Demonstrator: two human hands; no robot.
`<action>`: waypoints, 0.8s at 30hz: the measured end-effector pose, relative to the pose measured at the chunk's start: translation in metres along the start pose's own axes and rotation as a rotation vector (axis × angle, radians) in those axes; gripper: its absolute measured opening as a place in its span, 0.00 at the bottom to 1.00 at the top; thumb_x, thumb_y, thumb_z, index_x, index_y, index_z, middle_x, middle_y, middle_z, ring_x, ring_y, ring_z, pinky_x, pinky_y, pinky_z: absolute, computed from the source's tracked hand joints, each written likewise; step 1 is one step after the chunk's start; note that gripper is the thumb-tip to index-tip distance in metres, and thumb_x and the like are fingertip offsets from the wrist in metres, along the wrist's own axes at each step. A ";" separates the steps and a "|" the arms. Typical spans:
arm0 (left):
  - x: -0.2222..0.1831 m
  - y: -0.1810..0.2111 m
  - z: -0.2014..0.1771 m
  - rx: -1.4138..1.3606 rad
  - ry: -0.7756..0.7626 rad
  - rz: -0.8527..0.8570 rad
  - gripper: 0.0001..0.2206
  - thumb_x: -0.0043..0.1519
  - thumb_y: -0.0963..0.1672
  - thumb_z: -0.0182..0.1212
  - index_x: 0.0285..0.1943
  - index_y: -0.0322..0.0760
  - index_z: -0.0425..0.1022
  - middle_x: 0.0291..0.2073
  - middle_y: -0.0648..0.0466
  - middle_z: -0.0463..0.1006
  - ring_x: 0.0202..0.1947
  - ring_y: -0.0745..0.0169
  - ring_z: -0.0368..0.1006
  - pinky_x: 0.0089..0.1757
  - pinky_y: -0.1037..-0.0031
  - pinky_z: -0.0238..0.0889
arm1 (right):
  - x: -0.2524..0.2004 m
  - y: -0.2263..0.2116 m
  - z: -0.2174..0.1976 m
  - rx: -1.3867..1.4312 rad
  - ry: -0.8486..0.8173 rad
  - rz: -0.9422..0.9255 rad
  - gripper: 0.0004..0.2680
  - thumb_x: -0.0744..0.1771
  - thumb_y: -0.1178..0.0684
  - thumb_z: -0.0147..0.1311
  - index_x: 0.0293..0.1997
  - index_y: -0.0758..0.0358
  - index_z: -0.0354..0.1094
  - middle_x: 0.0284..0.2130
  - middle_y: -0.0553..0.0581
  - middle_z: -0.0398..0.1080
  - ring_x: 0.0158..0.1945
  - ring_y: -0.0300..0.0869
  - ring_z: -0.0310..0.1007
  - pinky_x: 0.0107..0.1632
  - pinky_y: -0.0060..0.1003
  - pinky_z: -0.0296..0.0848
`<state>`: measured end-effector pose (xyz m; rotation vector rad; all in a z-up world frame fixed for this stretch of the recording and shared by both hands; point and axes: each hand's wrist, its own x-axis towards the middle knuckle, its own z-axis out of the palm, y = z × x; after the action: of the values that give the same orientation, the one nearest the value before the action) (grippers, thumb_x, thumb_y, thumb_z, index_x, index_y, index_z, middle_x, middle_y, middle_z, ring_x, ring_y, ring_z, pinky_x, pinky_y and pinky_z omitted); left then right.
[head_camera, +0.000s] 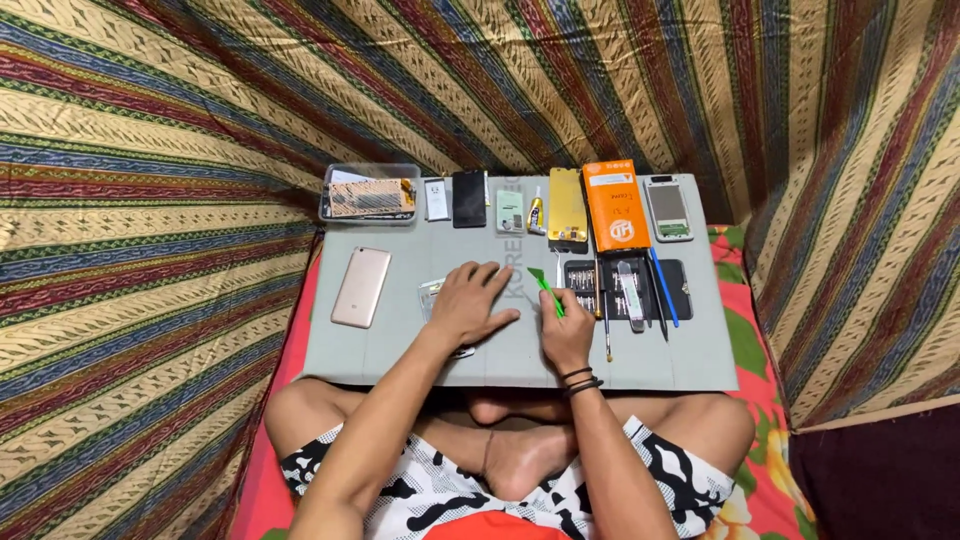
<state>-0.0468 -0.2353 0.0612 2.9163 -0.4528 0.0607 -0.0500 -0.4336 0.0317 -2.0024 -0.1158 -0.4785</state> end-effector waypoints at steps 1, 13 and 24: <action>0.002 0.005 -0.005 0.001 0.006 0.001 0.35 0.63 0.63 0.47 0.76 0.49 0.60 0.67 0.49 0.66 0.66 0.45 0.60 0.63 0.51 0.52 | 0.001 0.002 0.001 0.000 0.002 -0.006 0.07 0.69 0.47 0.57 0.35 0.54 0.75 0.13 0.58 0.66 0.23 0.49 0.73 0.31 0.40 0.70; 0.020 0.008 -0.040 0.034 -0.203 -0.086 0.37 0.66 0.65 0.30 0.77 0.47 0.56 0.67 0.47 0.62 0.68 0.46 0.58 0.63 0.52 0.51 | 0.005 0.000 0.002 -0.002 0.004 0.027 0.08 0.69 0.45 0.56 0.35 0.54 0.75 0.13 0.61 0.67 0.23 0.54 0.73 0.32 0.44 0.69; 0.011 0.008 -0.016 -0.088 -0.026 -0.173 0.33 0.68 0.60 0.41 0.76 0.40 0.57 0.70 0.48 0.62 0.71 0.46 0.55 0.65 0.41 0.39 | 0.001 0.011 0.002 -0.054 0.007 0.079 0.09 0.70 0.43 0.56 0.37 0.54 0.76 0.16 0.61 0.68 0.25 0.53 0.72 0.36 0.47 0.68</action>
<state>-0.0386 -0.2432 0.0796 2.8592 -0.2001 -0.0212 -0.0458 -0.4376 0.0219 -2.0497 -0.0189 -0.4424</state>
